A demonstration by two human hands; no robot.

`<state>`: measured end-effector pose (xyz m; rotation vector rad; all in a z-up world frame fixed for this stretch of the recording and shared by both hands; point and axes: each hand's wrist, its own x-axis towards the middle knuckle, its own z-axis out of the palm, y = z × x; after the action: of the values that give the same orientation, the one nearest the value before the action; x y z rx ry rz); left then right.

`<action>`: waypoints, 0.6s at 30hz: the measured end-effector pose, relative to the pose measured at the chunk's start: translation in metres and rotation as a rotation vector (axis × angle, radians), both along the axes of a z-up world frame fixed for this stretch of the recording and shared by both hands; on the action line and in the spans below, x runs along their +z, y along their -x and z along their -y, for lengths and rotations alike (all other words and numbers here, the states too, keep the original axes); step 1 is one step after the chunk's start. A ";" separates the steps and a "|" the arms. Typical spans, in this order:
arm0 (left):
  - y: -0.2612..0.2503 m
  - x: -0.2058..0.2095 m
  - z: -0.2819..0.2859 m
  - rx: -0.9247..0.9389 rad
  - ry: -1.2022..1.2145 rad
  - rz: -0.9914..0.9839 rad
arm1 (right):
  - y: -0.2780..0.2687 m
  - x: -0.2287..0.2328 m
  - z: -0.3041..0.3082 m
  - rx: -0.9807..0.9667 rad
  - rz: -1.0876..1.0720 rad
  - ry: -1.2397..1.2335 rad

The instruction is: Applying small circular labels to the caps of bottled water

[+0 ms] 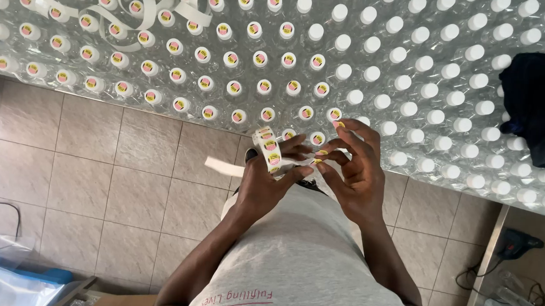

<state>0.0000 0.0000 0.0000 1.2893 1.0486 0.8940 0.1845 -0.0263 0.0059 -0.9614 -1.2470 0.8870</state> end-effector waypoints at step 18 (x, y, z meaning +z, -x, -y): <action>0.012 -0.011 -0.002 0.096 0.031 -0.133 | -0.016 -0.001 -0.007 -0.134 -0.151 0.070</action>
<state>-0.0117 0.0016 -0.0111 1.2948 1.2334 0.8694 0.2002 -0.0193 0.0048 -1.0026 -1.0177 0.8845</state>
